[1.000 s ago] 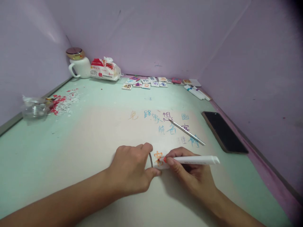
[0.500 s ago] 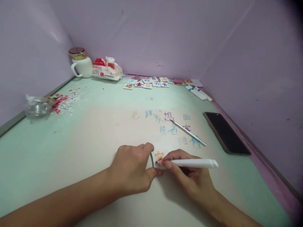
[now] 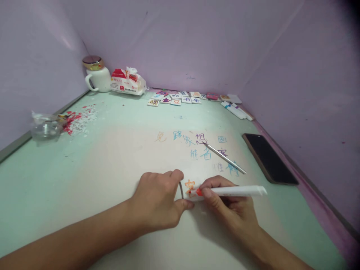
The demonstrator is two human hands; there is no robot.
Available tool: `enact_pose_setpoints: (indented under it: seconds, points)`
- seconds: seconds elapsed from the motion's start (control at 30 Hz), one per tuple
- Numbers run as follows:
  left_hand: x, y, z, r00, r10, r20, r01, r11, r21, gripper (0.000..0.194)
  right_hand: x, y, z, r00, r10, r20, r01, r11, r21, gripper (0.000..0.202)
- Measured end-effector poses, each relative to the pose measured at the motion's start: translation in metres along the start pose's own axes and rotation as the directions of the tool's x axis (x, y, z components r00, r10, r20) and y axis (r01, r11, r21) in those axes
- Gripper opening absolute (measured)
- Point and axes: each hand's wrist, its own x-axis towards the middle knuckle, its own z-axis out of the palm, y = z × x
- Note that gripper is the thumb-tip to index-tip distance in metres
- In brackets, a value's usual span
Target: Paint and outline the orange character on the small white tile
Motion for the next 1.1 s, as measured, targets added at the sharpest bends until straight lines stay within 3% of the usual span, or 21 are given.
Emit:
enact_pose_setpoints:
  seconds: [0.3,0.57,0.77,0.97,1.1]
  points:
    - [0.002,0.004,-0.010,0.998,-0.022,0.067,0.021,1.000,0.003,0.034,0.001,0.002,0.000,0.995,-0.018,0.099,0.021,1.000,-0.024,0.016]
    - [0.002,0.000,-0.001,1.000,0.001,-0.008,-0.001,1.000,-0.002,0.037,0.002,0.001,-0.002,0.999,0.008,-0.038,-0.009,1.000,-0.008,0.016]
    - [0.002,0.004,-0.011,0.997,-0.026,0.076,0.027,1.000,-0.014,0.038,0.004,0.001,-0.008,0.992,-0.005,-0.125,-0.007,0.996,-0.089,0.020]
    - [0.001,0.005,-0.013,0.997,-0.022,0.080,0.024,0.999,-0.021,0.036,0.004,0.002,-0.006,1.000,-0.005,0.005,0.006,0.998,-0.068,0.018]
    - [0.002,0.005,-0.011,0.996,-0.031,0.080,0.031,1.000,-0.001,0.036,0.005,0.002,-0.005,1.000,0.010,0.015,-0.010,0.999,-0.052,0.017]
